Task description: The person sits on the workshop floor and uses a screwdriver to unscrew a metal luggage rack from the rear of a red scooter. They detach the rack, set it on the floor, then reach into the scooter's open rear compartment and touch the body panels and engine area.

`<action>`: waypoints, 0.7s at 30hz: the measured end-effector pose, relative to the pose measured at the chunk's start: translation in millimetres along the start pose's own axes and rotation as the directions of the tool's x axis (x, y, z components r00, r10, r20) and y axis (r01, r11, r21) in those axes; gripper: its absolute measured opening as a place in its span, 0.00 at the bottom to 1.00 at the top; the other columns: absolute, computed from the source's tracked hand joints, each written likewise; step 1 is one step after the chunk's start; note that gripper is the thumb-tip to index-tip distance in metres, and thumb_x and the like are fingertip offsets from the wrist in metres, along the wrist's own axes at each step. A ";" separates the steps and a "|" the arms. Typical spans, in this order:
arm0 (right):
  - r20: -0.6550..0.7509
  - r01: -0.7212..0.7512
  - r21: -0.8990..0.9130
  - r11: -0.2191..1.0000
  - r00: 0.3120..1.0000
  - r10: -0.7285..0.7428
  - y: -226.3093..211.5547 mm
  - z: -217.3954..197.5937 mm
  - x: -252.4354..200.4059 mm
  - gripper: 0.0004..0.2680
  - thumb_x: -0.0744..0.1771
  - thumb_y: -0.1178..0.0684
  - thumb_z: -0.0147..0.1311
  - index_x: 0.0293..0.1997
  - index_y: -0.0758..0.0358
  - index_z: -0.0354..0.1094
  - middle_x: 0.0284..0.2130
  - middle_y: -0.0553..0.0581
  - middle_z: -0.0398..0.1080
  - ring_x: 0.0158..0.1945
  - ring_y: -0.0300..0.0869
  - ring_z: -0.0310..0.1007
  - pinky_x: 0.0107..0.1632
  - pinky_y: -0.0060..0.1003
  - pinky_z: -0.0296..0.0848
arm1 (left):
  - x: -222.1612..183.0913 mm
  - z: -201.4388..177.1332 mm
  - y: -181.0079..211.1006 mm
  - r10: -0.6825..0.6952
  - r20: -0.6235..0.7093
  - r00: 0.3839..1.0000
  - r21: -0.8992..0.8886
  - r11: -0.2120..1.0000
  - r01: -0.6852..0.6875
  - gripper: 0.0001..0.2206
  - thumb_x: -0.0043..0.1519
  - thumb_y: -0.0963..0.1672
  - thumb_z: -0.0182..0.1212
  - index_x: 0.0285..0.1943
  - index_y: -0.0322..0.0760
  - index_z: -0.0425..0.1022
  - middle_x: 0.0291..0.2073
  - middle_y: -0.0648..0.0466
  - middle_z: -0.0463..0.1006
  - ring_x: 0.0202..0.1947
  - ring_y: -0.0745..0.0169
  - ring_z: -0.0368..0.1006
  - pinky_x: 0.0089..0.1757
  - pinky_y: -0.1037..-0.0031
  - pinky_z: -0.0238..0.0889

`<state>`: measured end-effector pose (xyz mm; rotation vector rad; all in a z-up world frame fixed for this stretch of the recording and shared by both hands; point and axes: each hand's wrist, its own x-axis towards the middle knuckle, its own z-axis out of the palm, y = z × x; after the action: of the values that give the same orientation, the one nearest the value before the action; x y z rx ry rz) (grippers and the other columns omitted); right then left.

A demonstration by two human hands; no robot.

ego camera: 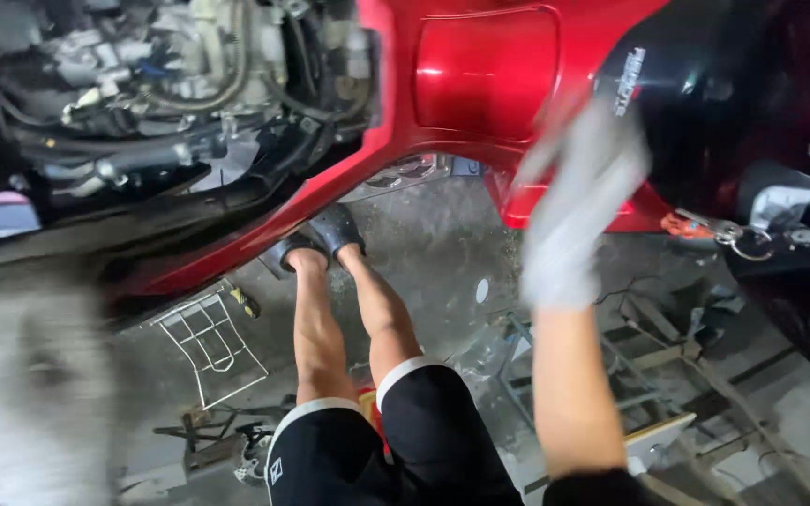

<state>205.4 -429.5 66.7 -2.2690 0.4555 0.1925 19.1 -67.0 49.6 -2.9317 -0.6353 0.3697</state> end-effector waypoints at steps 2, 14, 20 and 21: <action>-0.019 -0.166 0.149 0.975 0.985 0.171 36.5 -5.5 -41.1 0.12 0.72 0.46 0.46 0.37 0.62 0.71 0.20 0.48 0.68 0.19 0.33 0.63 0.23 0.31 0.58 | 33.5 -71.6 59.2 0.263 0.295 0.918 -0.082 0.965 -0.250 0.17 0.72 0.52 0.55 0.34 0.40 0.76 0.23 0.53 0.74 0.27 0.58 0.72 0.39 0.65 0.65; 0.398 -0.646 -0.081 0.759 0.677 0.619 241.2 -9.3 -226.3 0.10 0.70 0.47 0.53 0.41 0.61 0.79 0.17 0.46 0.70 0.21 0.29 0.66 0.27 0.29 0.67 | 35.2 -32.6 86.9 0.559 0.038 0.829 0.000 0.829 -0.559 0.05 0.71 0.44 0.61 0.43 0.44 0.80 0.31 0.58 0.80 0.37 0.65 0.78 0.44 0.73 0.67; 0.428 -0.714 0.062 0.698 0.650 0.627 268.5 -3.5 -230.2 0.10 0.70 0.48 0.53 0.42 0.62 0.78 0.17 0.47 0.69 0.22 0.30 0.64 0.28 0.29 0.64 | 40.6 -49.2 99.8 0.526 0.103 0.844 0.051 0.845 -0.532 0.03 0.64 0.46 0.66 0.44 0.51 0.83 0.24 0.57 0.76 0.28 0.59 0.76 0.35 0.71 0.67; 0.427 -0.715 0.066 0.696 0.651 0.627 269.1 -3.0 -229.9 0.10 0.70 0.48 0.53 0.42 0.62 0.78 0.17 0.47 0.69 0.22 0.30 0.64 0.28 0.29 0.64 | 40.7 -45.0 96.8 0.529 0.101 0.842 0.053 0.843 -0.536 0.03 0.64 0.46 0.66 0.44 0.51 0.83 0.24 0.57 0.76 0.28 0.59 0.76 0.35 0.71 0.67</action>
<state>-110.0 -537.8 -51.7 -1.6688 1.0525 0.8978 104.7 -140.3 68.2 -2.9775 0.2128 0.5528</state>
